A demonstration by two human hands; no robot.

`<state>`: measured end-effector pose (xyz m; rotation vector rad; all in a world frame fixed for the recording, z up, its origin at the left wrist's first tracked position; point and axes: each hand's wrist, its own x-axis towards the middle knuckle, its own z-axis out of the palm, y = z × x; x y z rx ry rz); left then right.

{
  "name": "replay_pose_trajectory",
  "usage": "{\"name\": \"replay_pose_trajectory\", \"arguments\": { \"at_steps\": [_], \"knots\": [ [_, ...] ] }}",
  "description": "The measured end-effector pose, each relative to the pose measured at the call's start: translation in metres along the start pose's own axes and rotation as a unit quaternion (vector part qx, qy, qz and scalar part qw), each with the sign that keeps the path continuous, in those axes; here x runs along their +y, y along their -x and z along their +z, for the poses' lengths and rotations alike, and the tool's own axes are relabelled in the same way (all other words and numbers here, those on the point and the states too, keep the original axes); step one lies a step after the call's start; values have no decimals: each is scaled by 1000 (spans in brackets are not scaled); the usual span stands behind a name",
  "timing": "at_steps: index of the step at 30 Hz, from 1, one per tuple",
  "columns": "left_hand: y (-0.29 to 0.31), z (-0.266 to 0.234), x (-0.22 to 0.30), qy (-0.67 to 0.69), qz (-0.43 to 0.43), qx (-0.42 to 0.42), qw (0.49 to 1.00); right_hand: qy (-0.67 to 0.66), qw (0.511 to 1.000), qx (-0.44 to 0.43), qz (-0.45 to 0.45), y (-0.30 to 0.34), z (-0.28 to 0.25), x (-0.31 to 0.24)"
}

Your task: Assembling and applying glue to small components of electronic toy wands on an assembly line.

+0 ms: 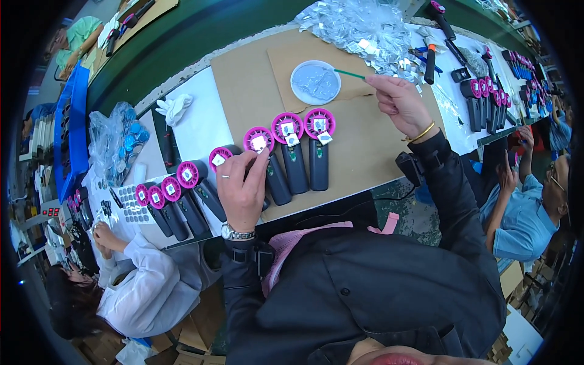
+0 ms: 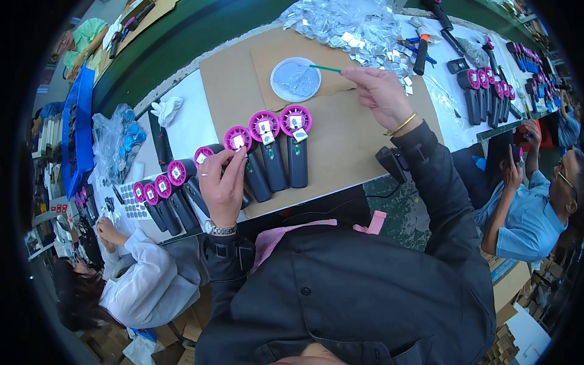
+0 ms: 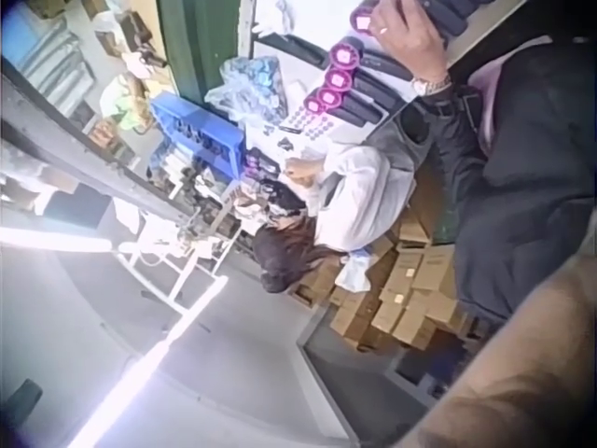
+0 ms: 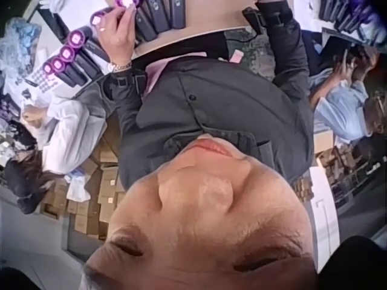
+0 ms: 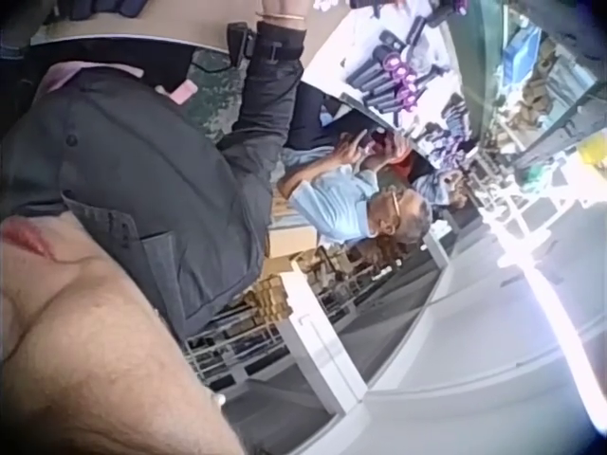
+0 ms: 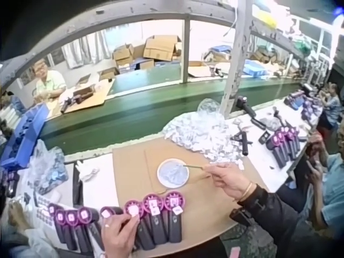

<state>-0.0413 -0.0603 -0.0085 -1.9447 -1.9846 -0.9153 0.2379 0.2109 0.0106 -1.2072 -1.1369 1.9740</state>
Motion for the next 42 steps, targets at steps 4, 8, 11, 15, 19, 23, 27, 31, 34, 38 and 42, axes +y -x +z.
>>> {"name": "replay_pose_trajectory", "arguments": {
  "at_steps": [4,8,11,15,19,23,27,31,34,38,42],
  "knots": [
    [2,0,-1,3,-5,9,1000,-50,997,-53,-19,14,17,-20],
    [4,-2,0,6,-15,14,1000,125,978,-25,-163,49,58,-19],
    [5,-1,0,10,-15,20,1000,297,867,-54,-397,69,78,-1],
    [10,1,-2,16,-14,30,999,446,611,-140,-639,75,96,18],
    [10,2,-3,24,-12,42,999,503,518,-171,-671,72,113,29],
    [8,2,-3,33,-10,56,998,529,501,-183,-659,67,123,32],
    [10,4,-5,37,-10,63,997,540,486,-183,-662,62,128,38],
    [12,4,-7,35,-8,63,997,547,476,-189,-662,63,129,39],
    [12,5,-7,39,-8,64,997,566,472,-204,-645,67,124,38],
    [10,2,-6,46,-10,63,997,579,478,-221,-623,69,123,31],
    [11,0,-7,38,-11,52,998,522,534,-205,-633,66,122,28]
  ]
}}
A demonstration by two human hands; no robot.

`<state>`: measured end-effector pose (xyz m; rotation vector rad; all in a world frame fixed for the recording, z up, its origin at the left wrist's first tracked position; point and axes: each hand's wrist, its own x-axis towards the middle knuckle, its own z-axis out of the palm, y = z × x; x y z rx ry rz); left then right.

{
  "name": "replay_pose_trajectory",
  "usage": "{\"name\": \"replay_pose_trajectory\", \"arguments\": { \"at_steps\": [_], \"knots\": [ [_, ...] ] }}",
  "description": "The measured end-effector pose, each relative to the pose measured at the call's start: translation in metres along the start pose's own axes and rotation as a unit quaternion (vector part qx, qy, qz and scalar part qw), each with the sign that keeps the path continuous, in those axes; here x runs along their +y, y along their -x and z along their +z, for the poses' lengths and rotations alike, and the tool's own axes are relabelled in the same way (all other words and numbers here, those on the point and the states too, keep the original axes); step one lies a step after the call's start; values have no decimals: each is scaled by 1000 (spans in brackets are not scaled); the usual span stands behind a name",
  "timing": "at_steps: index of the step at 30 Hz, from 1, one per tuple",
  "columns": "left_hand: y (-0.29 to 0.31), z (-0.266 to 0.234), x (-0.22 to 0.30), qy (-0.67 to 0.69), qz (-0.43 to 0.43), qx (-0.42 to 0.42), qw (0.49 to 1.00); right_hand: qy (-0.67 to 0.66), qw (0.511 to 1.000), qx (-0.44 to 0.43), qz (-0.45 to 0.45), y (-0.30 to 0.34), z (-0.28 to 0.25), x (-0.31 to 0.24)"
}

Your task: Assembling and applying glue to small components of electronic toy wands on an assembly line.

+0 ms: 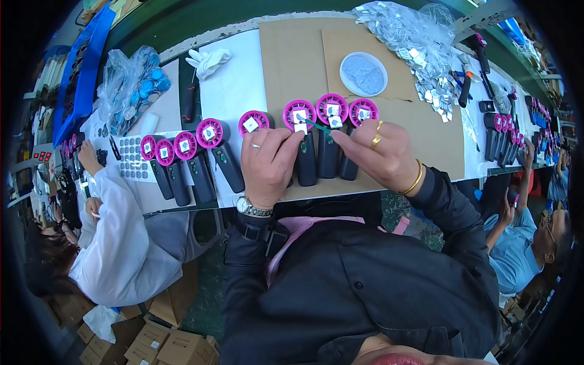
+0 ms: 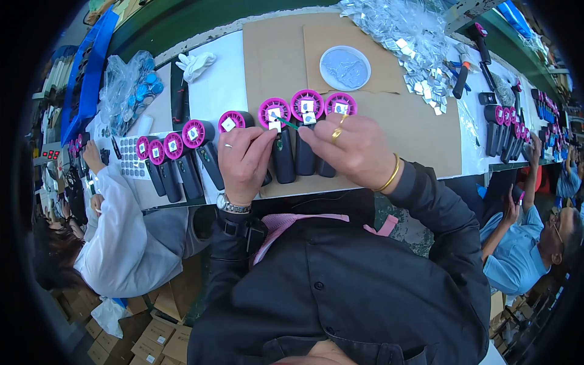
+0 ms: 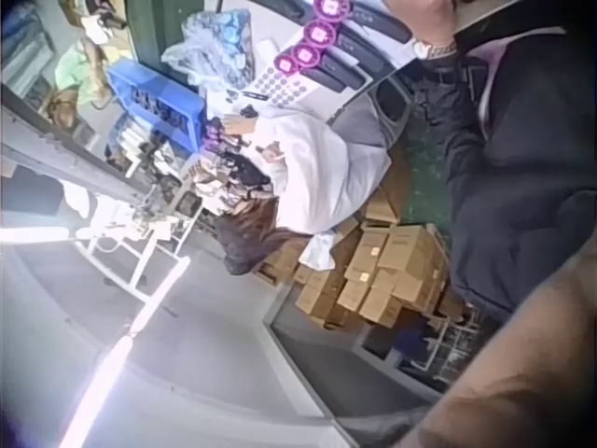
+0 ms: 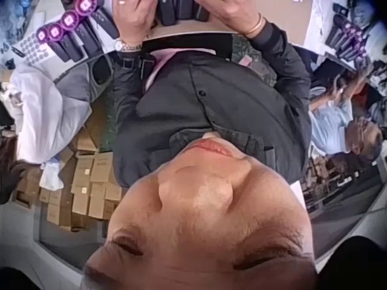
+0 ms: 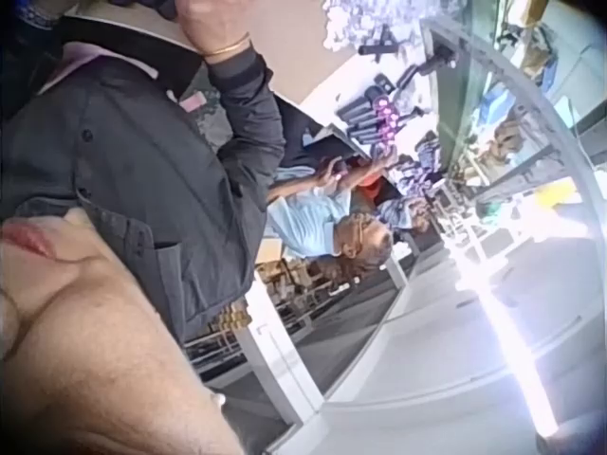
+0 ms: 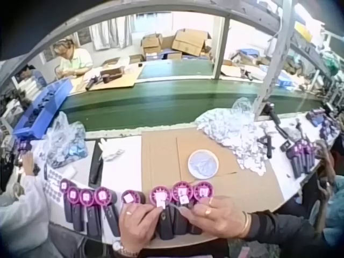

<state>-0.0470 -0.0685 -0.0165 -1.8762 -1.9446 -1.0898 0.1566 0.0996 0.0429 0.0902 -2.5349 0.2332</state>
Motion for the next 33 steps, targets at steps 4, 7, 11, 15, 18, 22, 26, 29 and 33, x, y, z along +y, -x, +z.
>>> {"name": "replay_pose_trajectory", "arguments": {
  "at_steps": [4,7,11,15,18,22,26,29,33],
  "knots": [
    [-1,-1,-1,-2,0,11,1000,-74,995,47,46,7,-3,3],
    [-3,-2,-1,-10,-9,21,1000,-99,992,41,62,11,-5,2],
    [-5,-2,0,-24,-15,31,999,-81,996,18,46,12,-3,3],
    [-4,1,-2,-34,-9,43,998,-18,1000,-16,-4,14,-4,5],
    [-2,2,-4,-35,-12,45,998,13,999,-23,-33,14,-6,3],
    [-3,2,-3,-37,-14,44,998,14,999,-21,-24,14,-15,-2],
    [-1,0,-2,-28,-22,34,999,-127,980,83,127,22,-8,1],
    [-1,-7,-2,-38,-53,50,997,-125,934,101,319,27,-21,7],
    [-1,-16,-8,-55,-124,74,988,-79,901,127,407,51,-26,48]
  ]
}}
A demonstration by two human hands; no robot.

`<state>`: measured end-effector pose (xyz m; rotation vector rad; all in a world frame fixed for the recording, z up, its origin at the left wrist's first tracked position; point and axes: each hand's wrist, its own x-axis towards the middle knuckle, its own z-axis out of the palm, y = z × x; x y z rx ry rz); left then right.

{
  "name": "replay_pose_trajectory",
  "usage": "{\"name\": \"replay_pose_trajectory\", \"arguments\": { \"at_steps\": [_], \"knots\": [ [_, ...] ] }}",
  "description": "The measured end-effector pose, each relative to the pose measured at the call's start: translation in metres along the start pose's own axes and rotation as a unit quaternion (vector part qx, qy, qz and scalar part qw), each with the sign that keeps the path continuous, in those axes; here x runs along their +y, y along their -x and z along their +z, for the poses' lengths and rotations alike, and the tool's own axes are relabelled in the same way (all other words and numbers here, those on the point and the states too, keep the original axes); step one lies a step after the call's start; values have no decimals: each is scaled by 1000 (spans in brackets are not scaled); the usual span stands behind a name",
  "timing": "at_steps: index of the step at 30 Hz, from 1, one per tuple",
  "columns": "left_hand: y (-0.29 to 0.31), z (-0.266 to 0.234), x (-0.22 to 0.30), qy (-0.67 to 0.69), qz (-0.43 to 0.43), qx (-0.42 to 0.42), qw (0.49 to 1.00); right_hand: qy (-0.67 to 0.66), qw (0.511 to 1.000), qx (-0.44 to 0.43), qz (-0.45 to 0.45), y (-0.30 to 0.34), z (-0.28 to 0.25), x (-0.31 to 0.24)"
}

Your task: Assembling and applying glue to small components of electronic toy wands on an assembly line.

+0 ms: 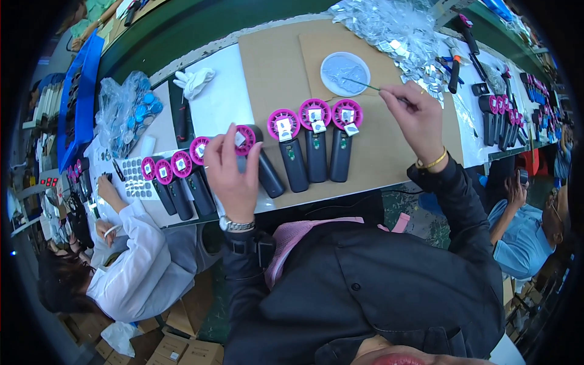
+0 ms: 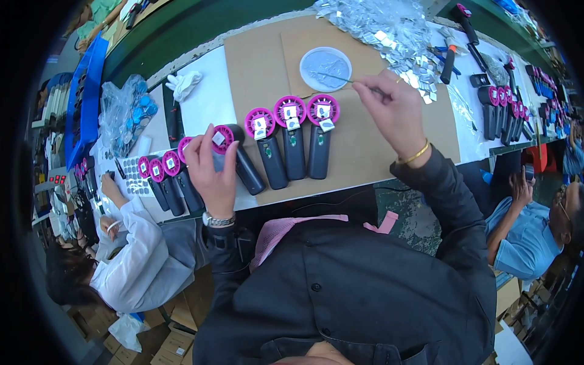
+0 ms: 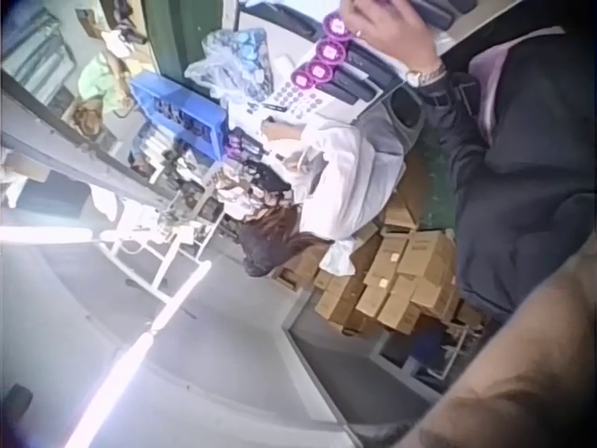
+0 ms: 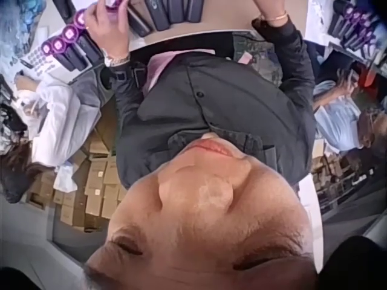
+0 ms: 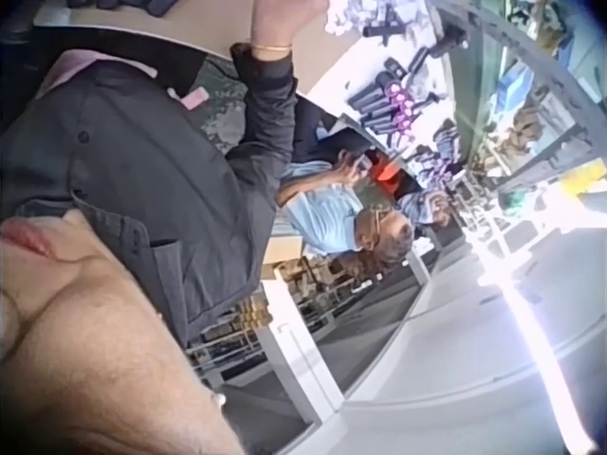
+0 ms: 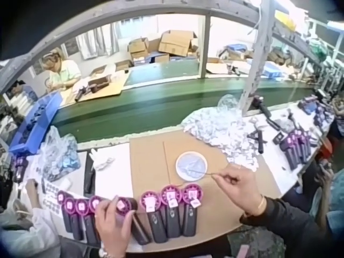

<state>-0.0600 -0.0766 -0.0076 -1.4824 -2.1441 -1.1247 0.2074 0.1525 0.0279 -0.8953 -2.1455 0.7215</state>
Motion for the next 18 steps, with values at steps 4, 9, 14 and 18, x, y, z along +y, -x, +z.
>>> {"name": "replay_pose_trajectory", "arguments": {
  "at_steps": [4,9,14,18],
  "knots": [
    [0,-8,-12,28,-63,-45,997,9,999,40,32,-12,-3,34],
    [5,-14,-18,115,-138,-113,977,22,998,36,40,-20,4,52],
    [7,-15,-19,159,-95,-121,975,28,999,13,39,-26,8,59],
    [6,-18,-21,118,-72,-133,981,45,998,-15,39,-27,9,57]
  ]
}}
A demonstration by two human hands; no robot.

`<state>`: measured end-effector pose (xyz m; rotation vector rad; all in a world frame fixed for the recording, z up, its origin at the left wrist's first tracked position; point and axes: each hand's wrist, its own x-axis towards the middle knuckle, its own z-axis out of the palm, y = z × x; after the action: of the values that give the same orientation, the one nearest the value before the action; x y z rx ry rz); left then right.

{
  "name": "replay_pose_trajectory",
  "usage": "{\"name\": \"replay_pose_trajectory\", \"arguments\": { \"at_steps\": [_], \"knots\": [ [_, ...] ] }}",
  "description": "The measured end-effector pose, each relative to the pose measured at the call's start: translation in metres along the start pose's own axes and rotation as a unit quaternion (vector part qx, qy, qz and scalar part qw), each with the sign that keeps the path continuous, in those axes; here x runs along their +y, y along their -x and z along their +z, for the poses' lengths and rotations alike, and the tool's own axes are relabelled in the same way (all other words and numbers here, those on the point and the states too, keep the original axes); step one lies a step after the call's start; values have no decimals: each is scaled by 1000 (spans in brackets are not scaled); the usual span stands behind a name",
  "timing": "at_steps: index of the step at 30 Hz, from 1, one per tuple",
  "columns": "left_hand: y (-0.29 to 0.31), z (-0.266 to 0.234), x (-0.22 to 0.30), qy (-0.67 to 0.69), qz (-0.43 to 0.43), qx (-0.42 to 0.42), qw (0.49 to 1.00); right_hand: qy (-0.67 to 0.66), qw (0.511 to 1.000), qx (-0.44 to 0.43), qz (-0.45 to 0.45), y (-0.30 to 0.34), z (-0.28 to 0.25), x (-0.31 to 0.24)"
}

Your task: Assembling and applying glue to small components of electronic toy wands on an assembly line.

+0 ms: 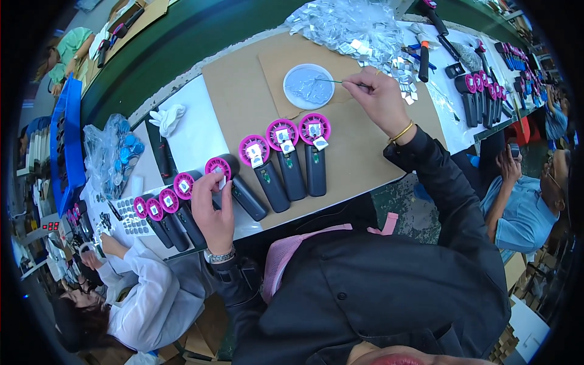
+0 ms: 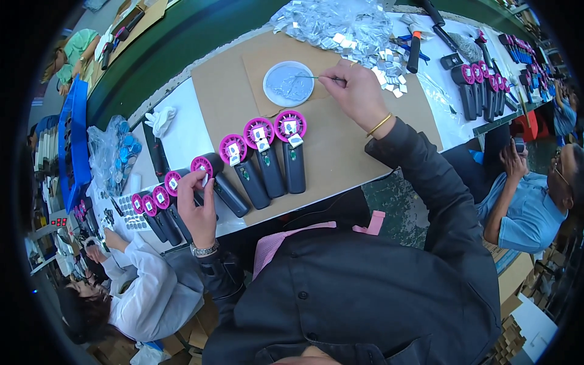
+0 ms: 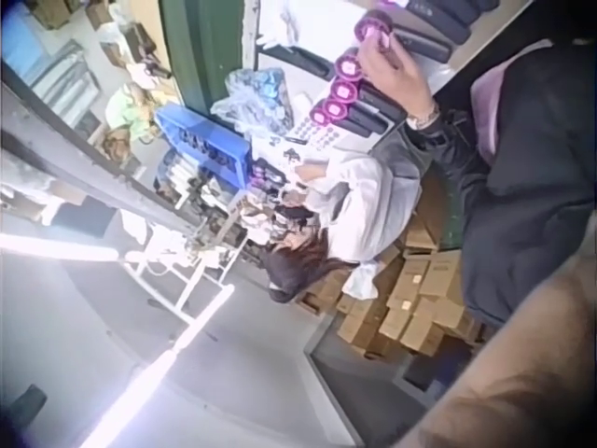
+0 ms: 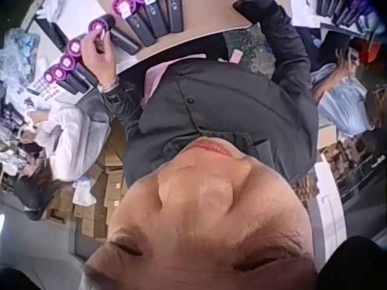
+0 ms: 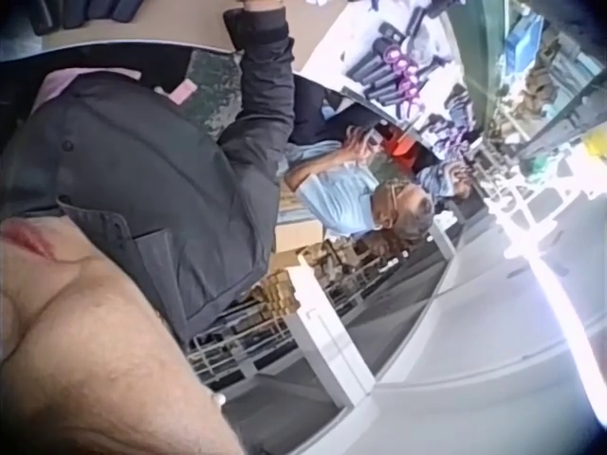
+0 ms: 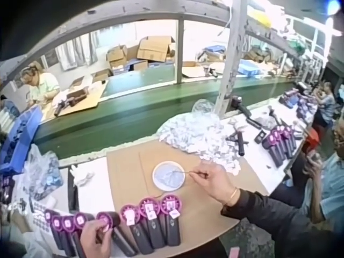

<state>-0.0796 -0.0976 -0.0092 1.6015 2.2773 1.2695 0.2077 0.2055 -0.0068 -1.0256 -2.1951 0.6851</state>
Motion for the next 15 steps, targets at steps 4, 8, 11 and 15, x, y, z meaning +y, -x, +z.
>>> {"name": "replay_pose_trajectory", "arguments": {
  "at_steps": [4,8,11,15],
  "knots": [
    [2,4,-2,-22,28,15,999,-35,999,-7,19,2,2,5],
    [4,5,-1,-36,35,22,998,-96,991,-22,90,2,3,7],
    [5,7,-1,-49,48,31,997,-172,967,-38,185,-1,5,11],
    [5,10,-1,-64,69,37,995,-352,877,-85,316,-2,-17,0]
  ]
}}
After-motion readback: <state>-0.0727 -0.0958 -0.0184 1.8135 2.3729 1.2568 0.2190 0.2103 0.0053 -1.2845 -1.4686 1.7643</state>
